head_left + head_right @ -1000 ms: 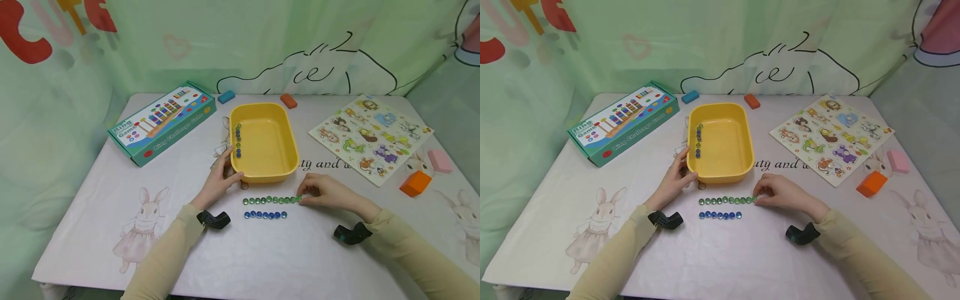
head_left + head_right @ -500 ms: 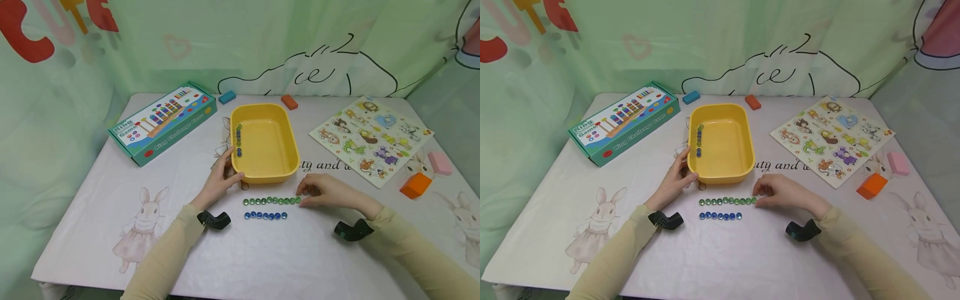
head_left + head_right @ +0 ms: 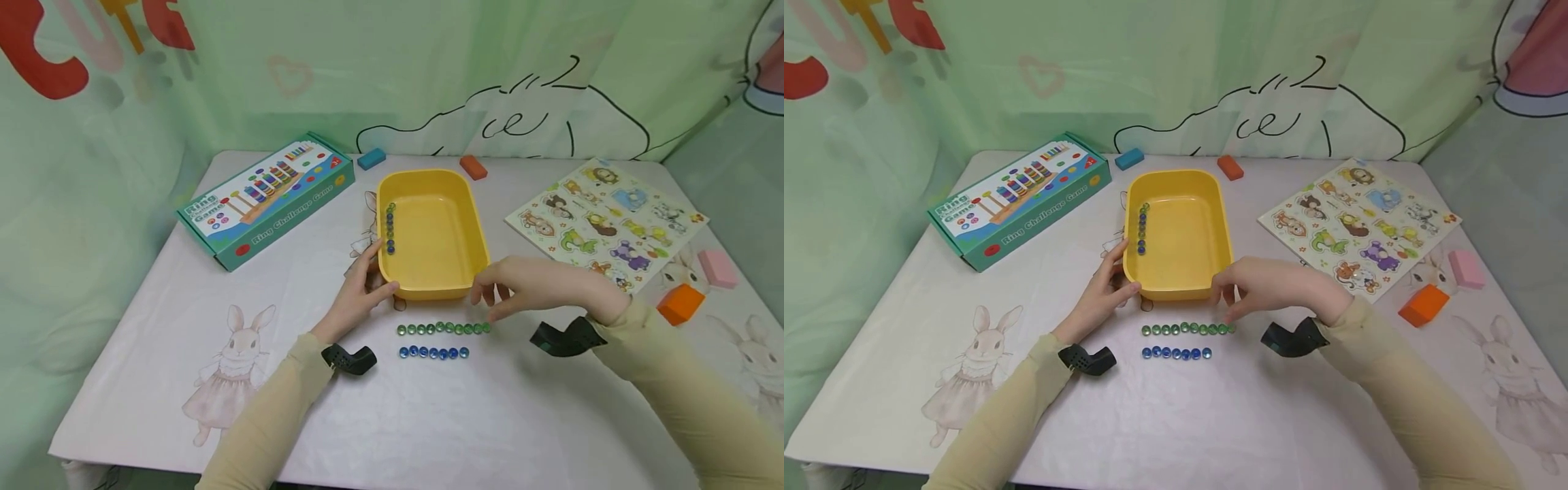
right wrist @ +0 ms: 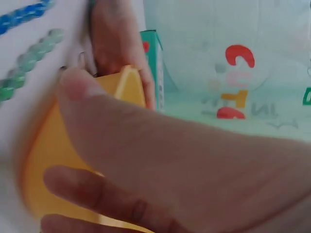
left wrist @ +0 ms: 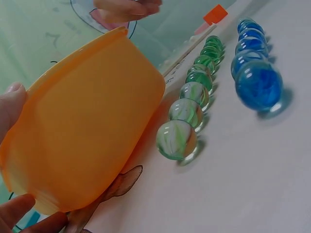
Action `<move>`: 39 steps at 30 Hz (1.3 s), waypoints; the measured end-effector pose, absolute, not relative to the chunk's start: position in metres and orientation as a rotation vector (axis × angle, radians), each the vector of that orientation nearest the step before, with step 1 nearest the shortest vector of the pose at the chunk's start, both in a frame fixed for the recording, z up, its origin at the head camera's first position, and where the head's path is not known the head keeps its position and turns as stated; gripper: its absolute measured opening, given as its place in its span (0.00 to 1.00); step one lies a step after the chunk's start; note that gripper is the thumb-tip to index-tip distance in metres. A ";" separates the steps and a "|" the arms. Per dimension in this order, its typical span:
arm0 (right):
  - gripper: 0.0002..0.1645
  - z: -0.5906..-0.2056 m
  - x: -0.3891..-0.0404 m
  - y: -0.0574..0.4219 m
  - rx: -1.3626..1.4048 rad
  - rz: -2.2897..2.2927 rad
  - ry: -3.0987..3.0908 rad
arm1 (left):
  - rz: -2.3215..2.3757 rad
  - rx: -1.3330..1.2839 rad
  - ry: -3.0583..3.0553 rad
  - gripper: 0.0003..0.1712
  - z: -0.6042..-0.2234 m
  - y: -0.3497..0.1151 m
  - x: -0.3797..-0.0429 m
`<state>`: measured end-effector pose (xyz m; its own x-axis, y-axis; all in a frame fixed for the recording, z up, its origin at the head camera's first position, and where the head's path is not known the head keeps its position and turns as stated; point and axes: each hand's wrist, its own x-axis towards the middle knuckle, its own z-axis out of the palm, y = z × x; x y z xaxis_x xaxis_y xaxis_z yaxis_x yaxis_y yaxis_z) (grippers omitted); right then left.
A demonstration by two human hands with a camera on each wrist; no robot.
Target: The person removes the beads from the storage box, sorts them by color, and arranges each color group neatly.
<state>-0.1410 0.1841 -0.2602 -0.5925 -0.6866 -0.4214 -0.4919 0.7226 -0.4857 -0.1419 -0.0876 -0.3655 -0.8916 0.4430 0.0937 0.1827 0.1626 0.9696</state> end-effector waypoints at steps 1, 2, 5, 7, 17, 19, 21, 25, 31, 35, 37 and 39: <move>0.12 -0.258 -0.144 0.180 -0.907 -0.423 2.317 | 1.807 0.615 2.223 0.43 -0.366 -0.088 -0.142; 0.11 -0.256 -0.148 0.176 -0.907 -0.417 2.307 | 1.809 0.616 2.221 0.43 -0.366 -0.087 -0.142; 0.10 -0.254 -0.162 0.164 -0.925 -0.415 2.305 | 1.803 0.608 2.228 0.43 -0.366 -0.088 -0.143; 0.09 -0.256 -0.172 0.157 -0.909 -0.429 2.332 | 1.794 0.600 2.235 0.44 -0.366 -0.088 -0.143; 0.09 -0.292 -0.228 0.133 -0.771 -0.555 2.470 | 1.792 0.614 2.237 0.44 -0.365 -0.088 -0.145; 0.08 -0.299 -0.238 0.131 -0.754 -0.575 2.498 | 1.798 0.625 2.227 0.43 -0.366 -0.088 -0.145; 0.08 -0.305 -0.246 0.128 -0.747 -0.580 2.520 | 1.795 0.626 2.229 0.43 -0.366 -0.088 -0.145; 0.07 -0.312 -0.255 0.118 -0.769 -0.540 2.555 | 1.786 0.620 2.248 0.43 -0.366 -0.089 -0.146; 0.07 -0.316 -0.257 0.099 -0.816 -0.415 2.596 | 1.761 0.598 2.292 0.44 -0.374 -0.088 -0.149; 0.08 -0.318 -0.258 0.090 -0.868 -0.383 2.572 | 1.752 0.638 2.346 0.44 -0.392 -0.088 -0.157; 0.09 -0.319 -0.259 0.086 -0.882 -0.379 2.560 | 1.752 0.664 2.369 0.44 -0.399 -0.088 -0.160; 0.09 -0.321 -0.260 0.082 -0.905 -0.362 2.550 | 1.752 0.661 2.367 0.44 -0.391 -0.088 -0.157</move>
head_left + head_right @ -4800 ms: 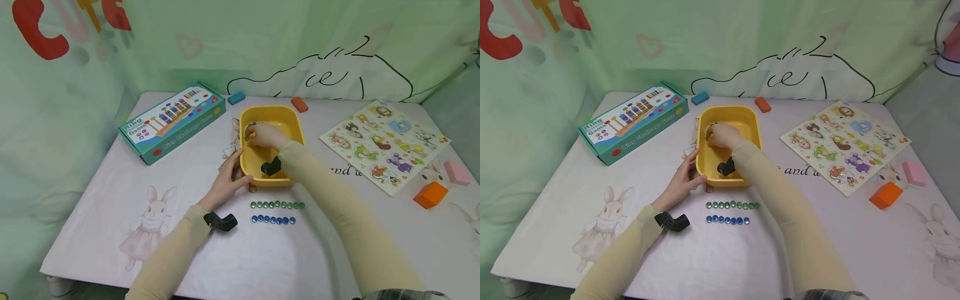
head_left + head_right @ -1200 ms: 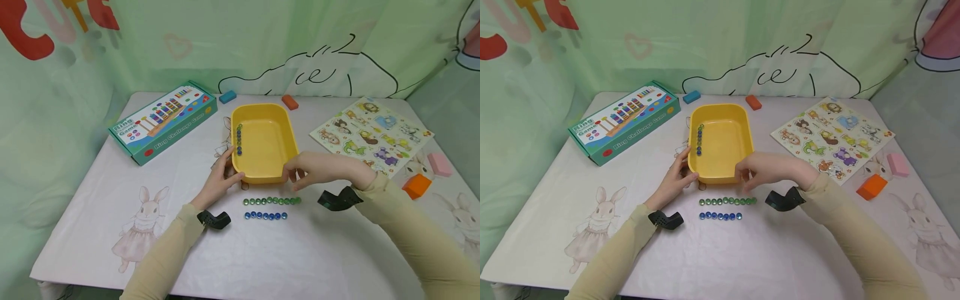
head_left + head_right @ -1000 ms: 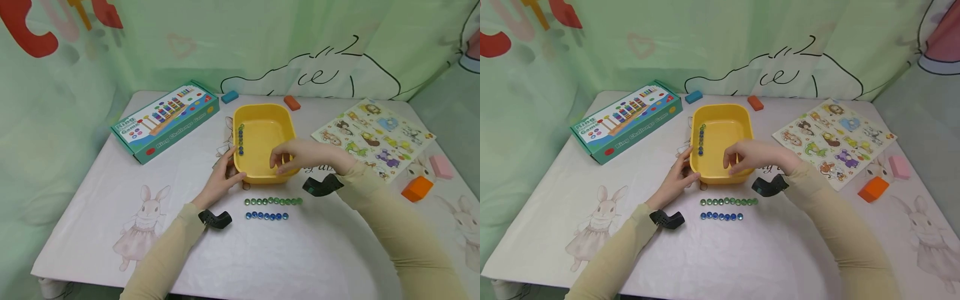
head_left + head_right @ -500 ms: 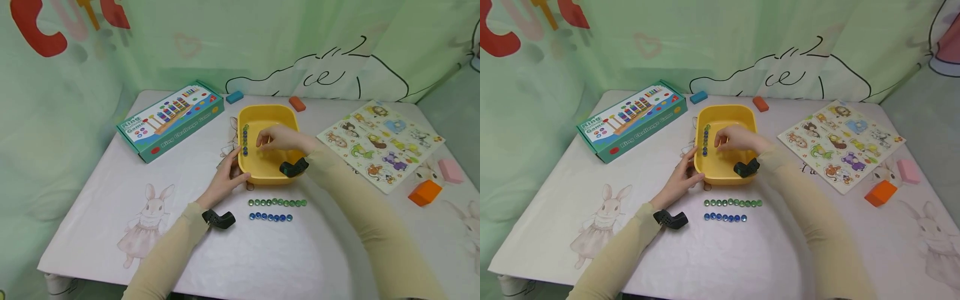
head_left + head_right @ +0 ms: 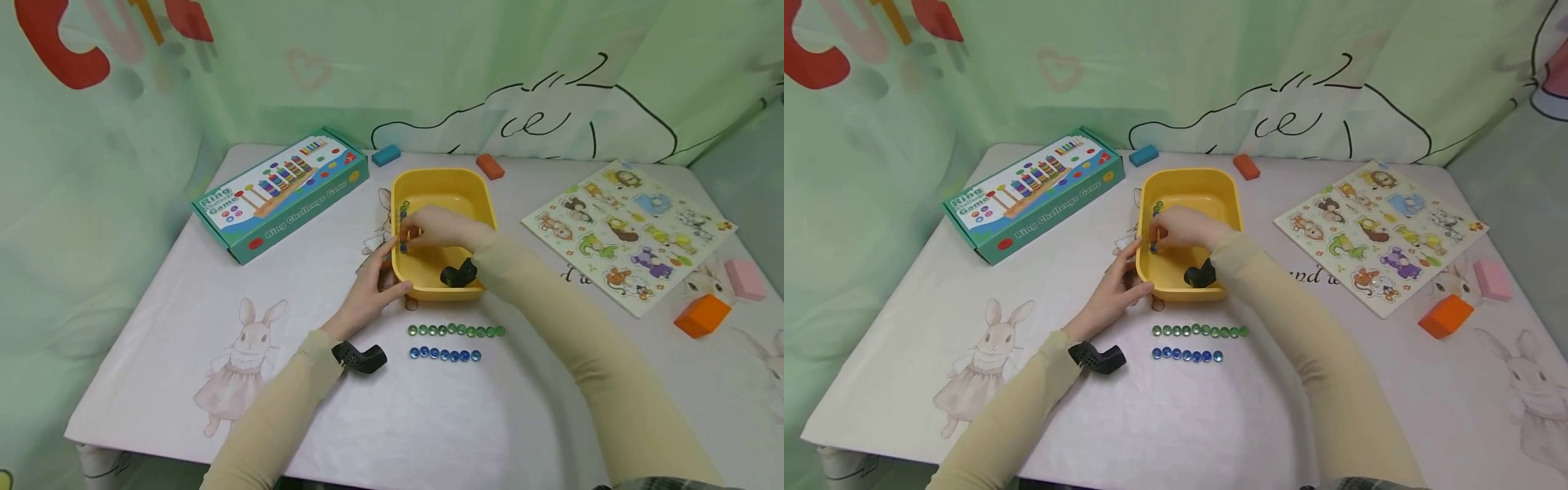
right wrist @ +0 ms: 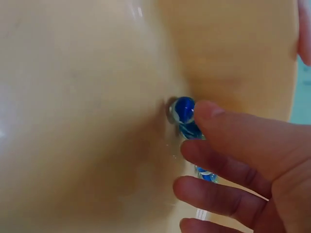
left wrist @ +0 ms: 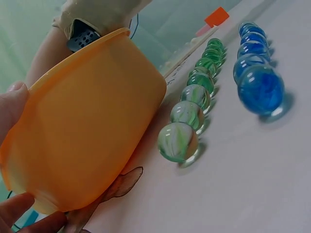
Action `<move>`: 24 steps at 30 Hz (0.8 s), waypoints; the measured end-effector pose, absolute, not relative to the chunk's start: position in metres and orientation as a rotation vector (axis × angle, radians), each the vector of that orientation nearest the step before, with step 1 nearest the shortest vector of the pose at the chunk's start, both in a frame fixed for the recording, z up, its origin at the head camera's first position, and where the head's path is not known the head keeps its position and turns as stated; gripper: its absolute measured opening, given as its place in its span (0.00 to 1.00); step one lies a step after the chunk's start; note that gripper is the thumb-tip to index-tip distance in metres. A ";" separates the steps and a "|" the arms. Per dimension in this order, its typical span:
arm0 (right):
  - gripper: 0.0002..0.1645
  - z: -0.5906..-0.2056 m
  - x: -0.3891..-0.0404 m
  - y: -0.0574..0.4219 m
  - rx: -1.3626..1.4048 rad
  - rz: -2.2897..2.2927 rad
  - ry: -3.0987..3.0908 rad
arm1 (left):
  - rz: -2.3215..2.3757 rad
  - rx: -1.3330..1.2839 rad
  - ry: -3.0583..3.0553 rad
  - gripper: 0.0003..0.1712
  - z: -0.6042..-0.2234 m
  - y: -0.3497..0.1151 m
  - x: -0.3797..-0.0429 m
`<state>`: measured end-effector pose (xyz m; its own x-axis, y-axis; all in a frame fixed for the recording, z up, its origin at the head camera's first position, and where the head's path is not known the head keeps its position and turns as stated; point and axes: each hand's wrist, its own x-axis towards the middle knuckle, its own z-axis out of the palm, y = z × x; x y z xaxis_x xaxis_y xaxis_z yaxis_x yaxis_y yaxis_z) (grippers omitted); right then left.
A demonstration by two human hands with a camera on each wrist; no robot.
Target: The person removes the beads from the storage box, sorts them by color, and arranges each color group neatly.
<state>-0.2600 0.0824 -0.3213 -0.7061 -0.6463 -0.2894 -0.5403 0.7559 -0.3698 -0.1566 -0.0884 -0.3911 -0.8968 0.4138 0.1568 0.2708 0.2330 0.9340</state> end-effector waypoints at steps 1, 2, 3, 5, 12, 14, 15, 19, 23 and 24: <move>0.10 -0.322 -0.260 0.081 -0.912 -0.348 2.550 | 1.757 0.661 2.357 0.44 -0.386 -0.088 -0.155; 0.10 -0.324 -0.260 0.080 -0.912 -0.324 2.551 | 1.756 0.661 2.349 0.44 -0.381 -0.088 -0.152; 0.10 -0.325 -0.260 0.080 -0.910 -0.304 2.551 | 1.754 0.657 2.341 0.43 -0.375 -0.088 -0.150; 0.11 -0.326 -0.260 0.079 -0.917 -0.270 2.552 | 1.756 0.656 2.323 0.43 -0.365 -0.087 -0.145; 0.13 -0.328 -0.257 0.079 -0.938 -0.239 2.546 | 1.786 0.669 2.298 0.43 -0.366 -0.087 -0.146; 0.13 -0.327 -0.257 0.080 -0.942 -0.241 2.535 | 1.771 0.659 2.304 0.43 -0.365 -0.087 -0.145; 0.12 -0.327 -0.257 0.080 -0.940 -0.243 2.529 | 1.767 0.657 2.304 0.43 -0.366 -0.086 -0.145; 0.11 -0.323 -0.257 0.083 -0.931 -0.297 2.508 | 1.763 0.646 2.294 0.43 -0.366 -0.087 -0.145; 0.09 -0.314 -0.258 0.087 -0.941 -0.391 2.521 | 1.770 0.633 2.290 0.43 -0.366 -0.088 -0.145; 0.09 -0.311 -0.258 0.088 -0.950 -0.412 2.524 | 1.774 0.632 2.290 0.43 -0.366 -0.088 -0.146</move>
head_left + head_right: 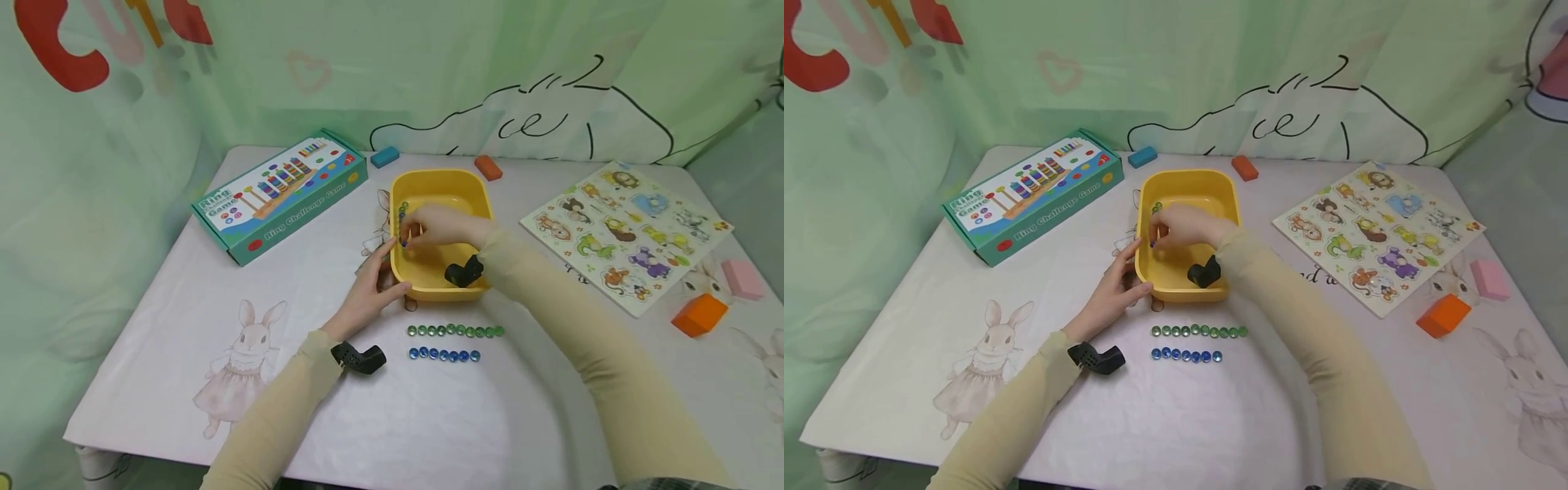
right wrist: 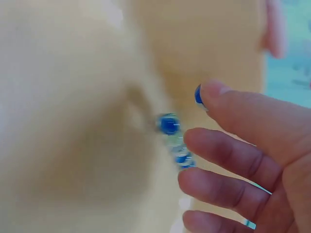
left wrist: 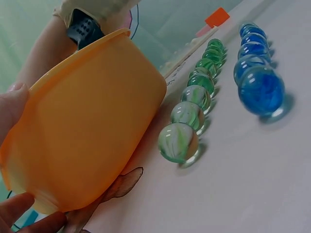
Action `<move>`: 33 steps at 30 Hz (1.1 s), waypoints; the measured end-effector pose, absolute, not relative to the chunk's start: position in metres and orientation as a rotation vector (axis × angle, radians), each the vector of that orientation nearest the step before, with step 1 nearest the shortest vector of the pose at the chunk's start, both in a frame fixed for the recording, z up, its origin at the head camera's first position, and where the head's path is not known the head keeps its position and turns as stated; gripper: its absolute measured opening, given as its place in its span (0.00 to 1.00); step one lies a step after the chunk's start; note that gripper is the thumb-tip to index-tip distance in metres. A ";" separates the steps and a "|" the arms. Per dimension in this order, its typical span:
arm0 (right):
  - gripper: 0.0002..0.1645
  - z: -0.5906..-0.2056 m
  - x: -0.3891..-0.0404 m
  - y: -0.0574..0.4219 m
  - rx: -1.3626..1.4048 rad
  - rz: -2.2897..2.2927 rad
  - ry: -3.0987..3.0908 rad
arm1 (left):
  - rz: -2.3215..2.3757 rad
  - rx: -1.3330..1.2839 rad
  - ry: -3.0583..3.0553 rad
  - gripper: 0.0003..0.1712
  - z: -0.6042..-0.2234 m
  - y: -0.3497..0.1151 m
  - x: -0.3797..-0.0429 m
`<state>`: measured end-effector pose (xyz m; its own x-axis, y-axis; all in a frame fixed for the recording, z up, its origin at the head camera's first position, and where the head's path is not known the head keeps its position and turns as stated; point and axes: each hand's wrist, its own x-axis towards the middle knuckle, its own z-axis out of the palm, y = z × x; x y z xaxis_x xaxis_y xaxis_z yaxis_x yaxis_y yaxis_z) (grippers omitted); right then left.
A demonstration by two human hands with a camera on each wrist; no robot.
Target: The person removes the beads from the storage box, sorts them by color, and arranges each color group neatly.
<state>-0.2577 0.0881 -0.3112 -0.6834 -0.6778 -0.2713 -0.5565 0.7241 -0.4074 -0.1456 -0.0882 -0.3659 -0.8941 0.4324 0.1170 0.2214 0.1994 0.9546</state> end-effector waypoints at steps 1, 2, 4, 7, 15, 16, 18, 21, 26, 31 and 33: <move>0.08 -0.309 -0.257 0.090 -0.956 -0.424 2.528 | 1.772 0.633 2.291 0.43 -0.366 -0.088 -0.146; 0.08 -0.307 -0.257 0.091 -0.959 -0.432 2.536 | 1.770 0.633 2.292 0.43 -0.366 -0.088 -0.146; 0.08 -0.302 -0.255 0.094 -0.955 -0.443 2.547 | 1.769 0.632 2.290 0.43 -0.366 -0.088 -0.145; 0.08 -0.295 -0.249 0.098 -0.941 -0.463 2.553 | 1.777 0.633 2.278 0.43 -0.365 -0.089 -0.145; 0.08 -0.280 -0.224 0.115 -1.021 -0.512 2.548 | 1.750 0.621 2.305 0.43 -0.364 -0.089 -0.145; 0.08 -0.279 -0.220 0.118 -1.025 -0.518 2.544 | 1.746 0.620 2.309 0.43 -0.363 -0.089 -0.144; 0.08 -0.278 -0.213 0.124 -1.020 -0.538 2.531 | 1.746 0.621 2.309 0.43 -0.363 -0.089 -0.144; 0.09 -0.278 -0.201 0.134 -1.003 -0.567 2.525 | 1.754 0.616 2.295 0.43 -0.362 -0.088 -0.143; 0.09 -0.281 -0.184 0.148 -0.981 -0.658 2.527 | 1.771 0.588 2.275 0.43 -0.362 -0.089 -0.143; 0.07 -0.283 -0.168 0.160 -0.977 -0.739 2.534 | 1.786 0.589 2.244 0.43 -0.363 -0.088 -0.143; 0.06 -0.284 -0.162 0.164 -0.989 -0.766 2.538 | 1.796 0.597 2.233 0.43 -0.364 -0.087 -0.143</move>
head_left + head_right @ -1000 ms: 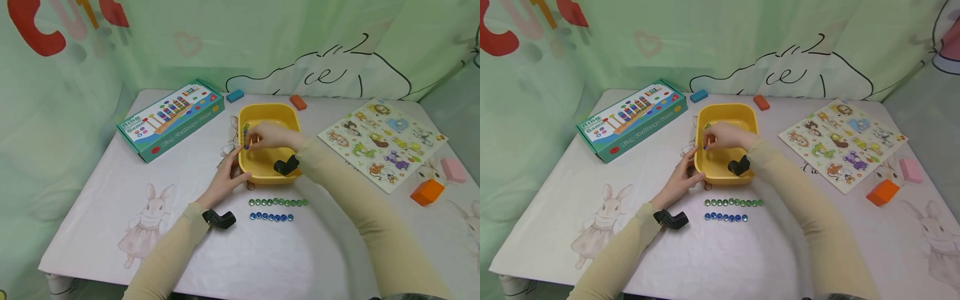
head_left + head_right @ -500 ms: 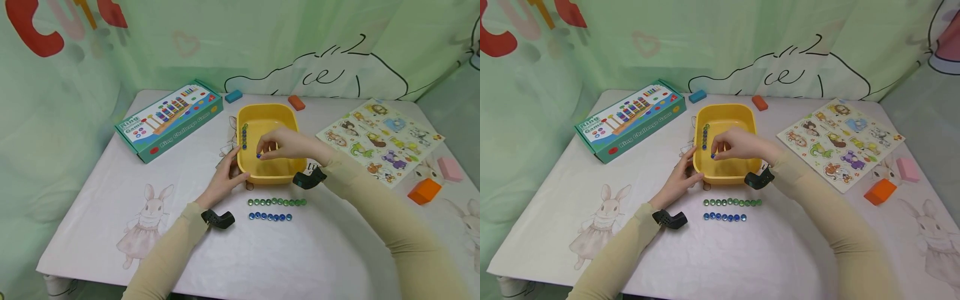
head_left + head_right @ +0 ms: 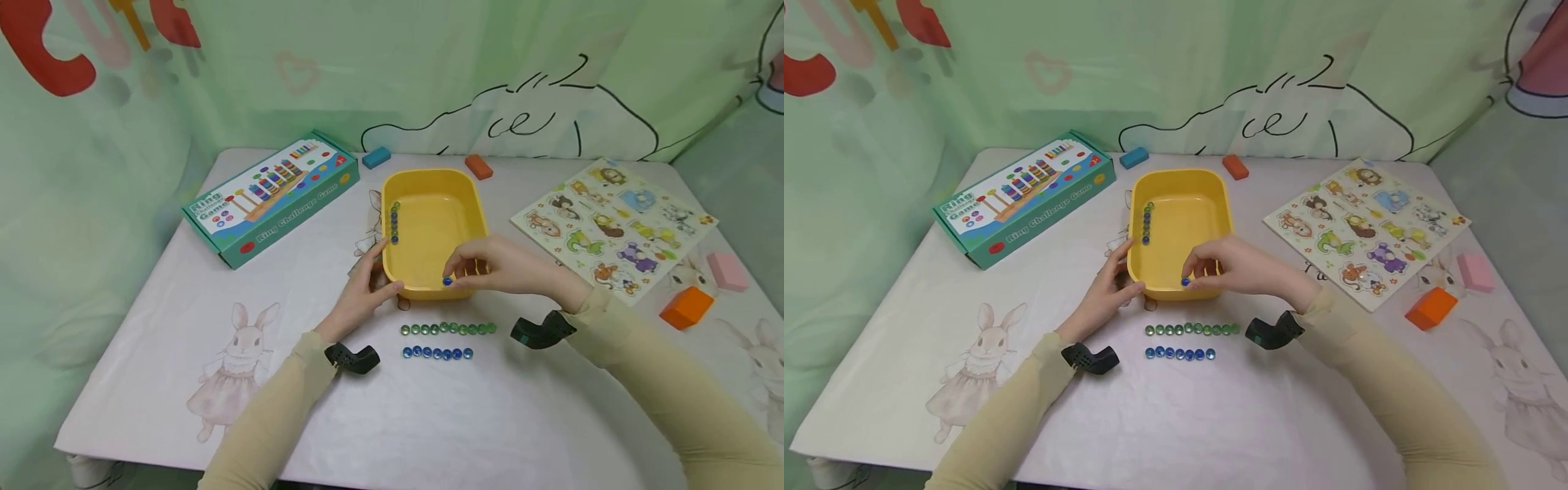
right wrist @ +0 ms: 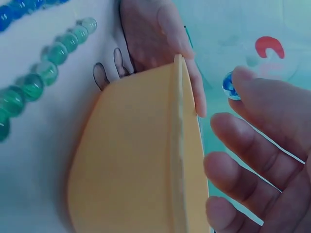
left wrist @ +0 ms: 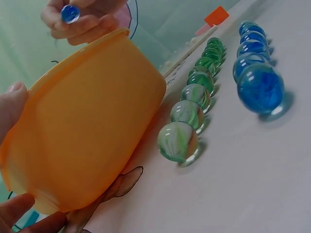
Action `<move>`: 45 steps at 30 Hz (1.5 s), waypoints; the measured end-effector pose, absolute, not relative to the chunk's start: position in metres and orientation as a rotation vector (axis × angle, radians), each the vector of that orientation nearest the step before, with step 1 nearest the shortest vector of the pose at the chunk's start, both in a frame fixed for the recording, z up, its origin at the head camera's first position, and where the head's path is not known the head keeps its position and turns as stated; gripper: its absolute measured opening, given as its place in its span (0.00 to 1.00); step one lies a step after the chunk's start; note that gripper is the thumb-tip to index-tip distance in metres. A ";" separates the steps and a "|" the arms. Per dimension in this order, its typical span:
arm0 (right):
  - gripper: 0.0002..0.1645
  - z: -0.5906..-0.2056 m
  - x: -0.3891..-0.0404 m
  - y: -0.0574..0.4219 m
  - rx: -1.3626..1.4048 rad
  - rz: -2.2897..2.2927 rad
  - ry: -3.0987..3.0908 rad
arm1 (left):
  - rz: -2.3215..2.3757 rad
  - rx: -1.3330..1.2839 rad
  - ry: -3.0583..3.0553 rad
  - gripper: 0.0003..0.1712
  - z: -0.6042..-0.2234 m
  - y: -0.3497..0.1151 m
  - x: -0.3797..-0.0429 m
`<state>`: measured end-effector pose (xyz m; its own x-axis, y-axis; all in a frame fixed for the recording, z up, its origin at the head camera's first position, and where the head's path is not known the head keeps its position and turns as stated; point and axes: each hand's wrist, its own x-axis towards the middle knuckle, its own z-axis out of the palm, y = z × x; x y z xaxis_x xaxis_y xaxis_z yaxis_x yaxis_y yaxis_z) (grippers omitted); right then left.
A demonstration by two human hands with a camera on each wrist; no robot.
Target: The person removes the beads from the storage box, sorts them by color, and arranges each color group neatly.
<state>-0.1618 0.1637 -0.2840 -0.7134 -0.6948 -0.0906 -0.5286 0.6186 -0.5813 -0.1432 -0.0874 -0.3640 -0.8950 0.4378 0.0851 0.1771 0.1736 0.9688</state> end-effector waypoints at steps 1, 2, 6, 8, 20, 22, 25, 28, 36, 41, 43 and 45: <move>0.06 -0.285 -0.159 0.165 -1.003 -0.781 2.536 | 1.798 0.599 2.233 0.43 -0.365 -0.088 -0.143; 0.06 -0.285 -0.157 0.166 -1.016 -0.793 2.534 | 1.804 0.603 2.232 0.43 -0.365 -0.088 -0.143; 0.06 -0.286 -0.149 0.170 -1.082 -0.819 2.519 | 1.801 0.616 2.247 0.43 -0.366 -0.089 -0.143; 0.05 -0.288 -0.145 0.173 -1.123 -0.838 2.506 | 1.796 0.614 2.250 0.43 -0.366 -0.089 -0.143; 0.06 -0.319 -0.110 0.193 -1.068 -0.875 2.424 | 1.822 0.613 2.213 0.43 -0.366 -0.089 -0.144; 0.05 -0.324 -0.105 0.197 -1.029 -0.873 2.426 | 1.813 0.616 2.222 0.43 -0.366 -0.088 -0.144; 0.06 -0.331 -0.096 0.203 -0.964 -0.873 2.462 | 1.801 0.618 2.234 0.43 -0.366 -0.088 -0.144; 0.06 -0.339 -0.088 0.205 -0.904 -0.868 2.522 | 1.792 0.611 2.245 0.43 -0.365 -0.088 -0.145; 0.06 -0.353 -0.079 0.200 -0.845 -0.876 2.590 | 1.780 0.585 2.253 0.44 -0.365 -0.087 -0.144; 0.05 -0.353 -0.077 0.198 -0.829 -0.862 2.588 | 1.790 0.592 2.242 0.44 -0.365 -0.087 -0.144; 0.05 -0.352 -0.077 0.198 -0.837 -0.853 2.591 | 1.799 0.597 2.237 0.43 -0.365 -0.087 -0.144; 0.05 -0.353 -0.077 0.198 -0.845 -0.847 2.598 | 1.802 0.600 2.236 0.43 -0.364 -0.087 -0.144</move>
<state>-0.0766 0.1977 -0.3526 -0.7897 -0.6082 -0.0807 -0.4437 0.6570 -0.6095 -0.1435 -0.0869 -0.3641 -0.8957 0.4350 0.0918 0.1820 0.1705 0.9684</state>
